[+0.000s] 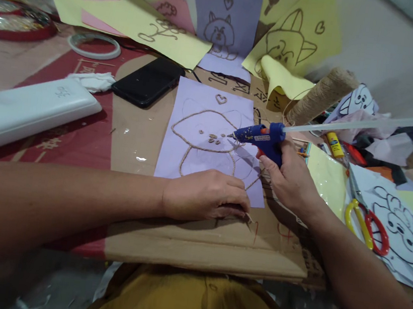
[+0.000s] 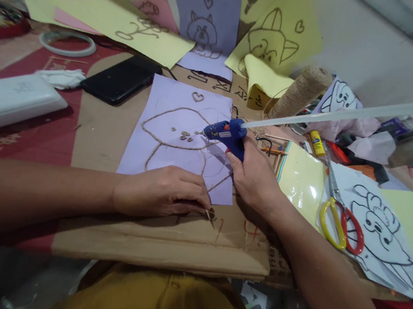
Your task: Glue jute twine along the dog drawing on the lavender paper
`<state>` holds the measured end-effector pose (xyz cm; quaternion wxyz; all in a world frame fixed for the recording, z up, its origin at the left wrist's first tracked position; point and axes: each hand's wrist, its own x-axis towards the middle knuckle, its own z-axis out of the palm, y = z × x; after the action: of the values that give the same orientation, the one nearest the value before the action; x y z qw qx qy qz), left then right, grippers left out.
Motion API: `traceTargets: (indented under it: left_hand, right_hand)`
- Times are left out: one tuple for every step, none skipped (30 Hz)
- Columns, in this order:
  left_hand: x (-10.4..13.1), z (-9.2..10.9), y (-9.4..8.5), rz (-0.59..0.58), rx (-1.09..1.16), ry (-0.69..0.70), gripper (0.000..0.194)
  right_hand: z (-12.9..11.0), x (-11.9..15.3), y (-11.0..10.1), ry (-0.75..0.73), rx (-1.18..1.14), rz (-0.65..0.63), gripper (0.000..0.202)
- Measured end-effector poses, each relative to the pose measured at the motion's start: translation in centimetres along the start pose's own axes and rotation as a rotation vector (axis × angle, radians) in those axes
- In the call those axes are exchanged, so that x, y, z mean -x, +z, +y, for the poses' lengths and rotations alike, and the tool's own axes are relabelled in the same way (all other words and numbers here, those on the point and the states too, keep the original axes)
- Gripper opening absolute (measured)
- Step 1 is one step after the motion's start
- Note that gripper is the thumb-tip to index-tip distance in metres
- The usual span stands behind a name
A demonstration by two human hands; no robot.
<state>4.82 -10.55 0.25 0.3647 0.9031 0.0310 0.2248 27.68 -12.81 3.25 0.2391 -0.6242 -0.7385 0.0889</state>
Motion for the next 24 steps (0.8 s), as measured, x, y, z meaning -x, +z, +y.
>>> traceTargets:
  left_hand:
    - [0.00,-0.02,0.01,-0.001,0.002,0.001,0.016]
    - [0.00,-0.05,0.01,-0.001,0.003,-0.001,0.016]
    - [-0.01,-0.08,0.03,-0.001,0.003,-0.003,0.016]
    - [-0.02,-0.10,0.04,0.001,0.001,-0.004,0.016]
    - [-0.03,-0.13,0.05,0.001,0.000,-0.004,0.016]
    - [-0.03,-0.15,0.06,0.000,-0.003,-0.004,0.016]
    - [-0.03,-0.16,0.06,-0.002,-0.004,-0.004,0.016]
    - [-0.02,-0.16,0.06,-0.002,-0.006,-0.003,0.016]
    - [-0.01,-0.16,0.05,-0.001,-0.008,-0.001,0.016]
    - [0.00,-0.15,0.04,-0.001,-0.009,-0.002,0.016]
    - [0.02,-0.13,0.03,-0.001,-0.009,-0.002,0.017]
    - [0.02,-0.12,0.02,-0.002,-0.009,-0.001,0.017]
    - [0.02,-0.10,0.02,-0.003,-0.008,-0.002,0.018]
    - [0.02,-0.09,0.01,-0.005,-0.009,-0.002,0.018]
    - [0.00,-0.08,0.02,-0.006,-0.011,-0.001,0.018]
    - [-0.02,-0.08,0.02,-0.004,-0.015,0.001,0.018]
    - [-0.04,-0.09,0.03,-0.002,-0.020,0.005,0.018]
    - [-0.07,-0.10,0.04,0.000,-0.026,0.008,0.018]
    - [-0.09,-0.12,0.05,0.003,-0.028,0.015,0.018]
    - [-0.11,-0.15,0.06,0.005,-0.030,0.020,0.018]
    - [-0.12,-0.17,0.07,0.006,-0.029,0.023,0.018]
    - [-0.12,-0.20,0.08,0.007,-0.027,0.024,0.017]
    - [-0.11,-0.21,0.08,0.006,-0.025,0.022,0.017]
    - [-0.09,-0.22,0.09,0.003,-0.022,0.019,0.017]
  right_hand:
    - [-0.02,0.00,-0.01,-0.002,0.000,-0.001,0.048]
    - [-0.04,-0.01,-0.02,-0.006,-0.001,-0.003,0.048]
    - [-0.06,-0.01,-0.03,-0.008,-0.001,-0.002,0.048]
    - [-0.09,-0.02,-0.03,-0.007,0.000,0.000,0.048]
    - [-0.12,-0.02,-0.04,-0.004,0.001,-0.001,0.048]
    - [-0.16,-0.02,-0.04,0.001,0.001,-0.003,0.048]
    - [-0.19,-0.02,-0.04,0.004,0.000,-0.004,0.049]
    - [-0.22,-0.02,-0.04,0.005,-0.001,-0.007,0.049]
    - [-0.23,-0.01,-0.03,0.005,-0.002,-0.007,0.049]
    - [-0.23,-0.01,-0.01,0.002,-0.004,-0.007,0.049]
    - [-0.20,-0.01,0.01,-0.002,-0.005,-0.004,0.049]
    - [-0.16,-0.01,0.04,-0.007,-0.006,0.000,0.049]
    - [-0.11,-0.01,0.07,-0.010,-0.006,0.004,0.049]
    - [-0.05,-0.01,0.11,-0.013,-0.005,0.007,0.049]
    - [-0.01,-0.01,0.14,-0.014,-0.004,0.013,0.049]
    - [0.02,-0.01,0.17,-0.014,-0.003,0.016,0.048]
    - [0.03,-0.01,0.19,-0.014,-0.002,0.018,0.048]
    - [0.03,-0.02,0.21,-0.014,-0.002,0.021,0.047]
    - [0.01,-0.02,0.22,-0.017,-0.002,0.020,0.047]
    - [-0.03,-0.02,0.22,-0.019,-0.002,0.016,0.046]
    - [-0.06,-0.02,0.22,-0.019,0.000,0.012,0.046]
    - [-0.10,-0.02,0.22,-0.016,0.004,0.008,0.046]
    - [-0.12,-0.02,0.22,-0.010,0.010,0.005,0.046]
    - [-0.13,-0.02,0.22,-0.006,0.016,0.003,0.045]
